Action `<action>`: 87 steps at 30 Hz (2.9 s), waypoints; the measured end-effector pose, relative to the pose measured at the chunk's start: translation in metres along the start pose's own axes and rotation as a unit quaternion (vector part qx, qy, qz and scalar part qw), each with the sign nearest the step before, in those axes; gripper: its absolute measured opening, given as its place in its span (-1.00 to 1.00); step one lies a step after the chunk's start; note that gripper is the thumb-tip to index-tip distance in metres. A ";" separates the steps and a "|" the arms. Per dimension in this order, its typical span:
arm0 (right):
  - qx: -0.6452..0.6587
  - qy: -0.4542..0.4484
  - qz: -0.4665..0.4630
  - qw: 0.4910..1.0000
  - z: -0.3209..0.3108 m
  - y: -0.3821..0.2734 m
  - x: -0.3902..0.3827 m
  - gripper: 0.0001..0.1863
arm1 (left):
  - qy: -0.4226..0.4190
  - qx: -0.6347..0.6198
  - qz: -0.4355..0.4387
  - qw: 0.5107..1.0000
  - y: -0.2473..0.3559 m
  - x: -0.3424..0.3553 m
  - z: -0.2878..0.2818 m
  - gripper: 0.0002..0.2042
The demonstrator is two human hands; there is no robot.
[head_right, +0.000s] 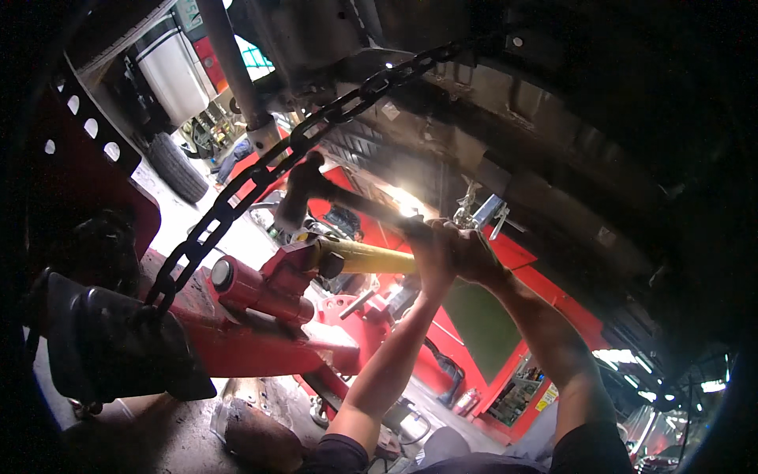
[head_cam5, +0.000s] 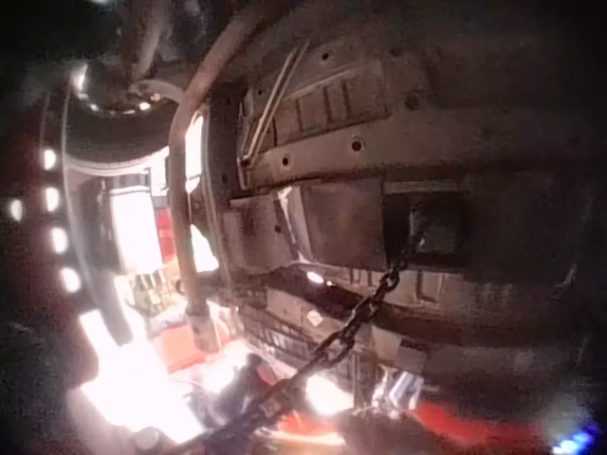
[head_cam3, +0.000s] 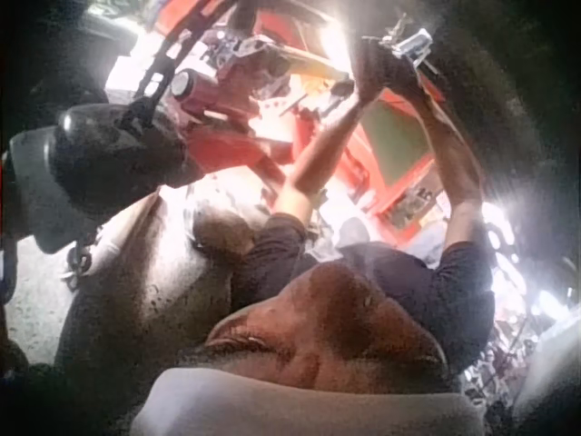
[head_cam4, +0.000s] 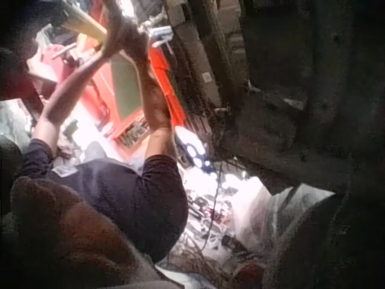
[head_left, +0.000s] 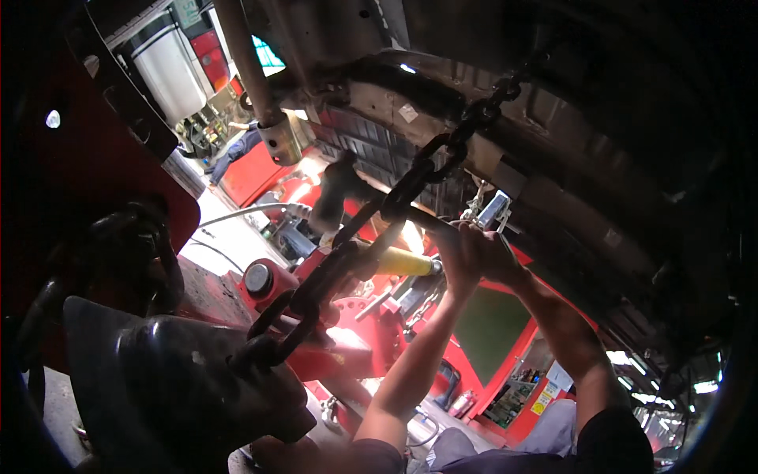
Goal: The person uses a hammer to strike a metal shield on the floor and then works underneath a vehicle using a large metal lever to straighten parts of the frame.
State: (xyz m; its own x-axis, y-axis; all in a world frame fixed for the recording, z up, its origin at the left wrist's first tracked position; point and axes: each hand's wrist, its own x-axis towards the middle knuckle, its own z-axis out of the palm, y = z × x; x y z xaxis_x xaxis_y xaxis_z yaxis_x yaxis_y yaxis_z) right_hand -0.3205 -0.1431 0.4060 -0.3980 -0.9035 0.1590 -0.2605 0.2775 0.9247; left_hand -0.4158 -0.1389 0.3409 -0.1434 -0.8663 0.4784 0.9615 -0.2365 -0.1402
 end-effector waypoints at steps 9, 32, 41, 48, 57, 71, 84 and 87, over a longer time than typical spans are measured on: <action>-0.154 -0.031 0.187 0.970 0.020 0.071 -0.081 -0.72 | -0.037 -0.149 -0.218 0.964 -0.014 0.004 0.082 -0.57; 0.007 -0.048 0.303 0.952 -0.003 0.001 -0.020 -0.48 | 0.081 -0.147 -0.140 0.976 0.002 0.005 0.036 -0.61; -0.125 -0.026 0.129 0.983 -0.029 0.067 -0.041 -0.75 | -0.054 -0.032 -0.113 0.992 0.018 0.040 0.074 -0.56; -0.202 0.083 0.082 0.972 -0.037 0.012 -0.030 -0.61 | -0.014 -0.096 -0.061 0.993 0.010 0.017 0.066 -0.53; -0.044 -0.024 0.050 0.997 -0.053 0.048 -0.034 -0.79 | 0.053 -0.047 -0.027 0.997 0.026 0.017 0.077 -0.64; -0.142 -0.071 0.124 0.979 -0.034 0.024 -0.033 -0.69 | 0.068 -0.169 -0.157 0.971 0.034 0.002 0.049 -0.53; -0.021 0.014 0.341 0.940 -0.033 0.000 -0.083 -0.72 | -0.081 -0.210 -0.208 0.952 0.059 -0.013 0.059 -0.60; -0.048 0.032 0.304 0.951 -0.020 -0.007 -0.101 -0.74 | -0.108 -0.176 -0.231 0.951 0.070 -0.024 0.038 -0.56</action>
State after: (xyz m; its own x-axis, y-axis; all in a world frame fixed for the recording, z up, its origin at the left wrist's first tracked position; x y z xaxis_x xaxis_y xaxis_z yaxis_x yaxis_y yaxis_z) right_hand -0.2606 -0.0599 0.3907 -0.3946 -0.6037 0.6927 0.0837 0.7272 0.6814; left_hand -0.3362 -0.1178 0.3528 -0.4434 -0.5323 0.7211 0.6643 -0.7353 -0.1343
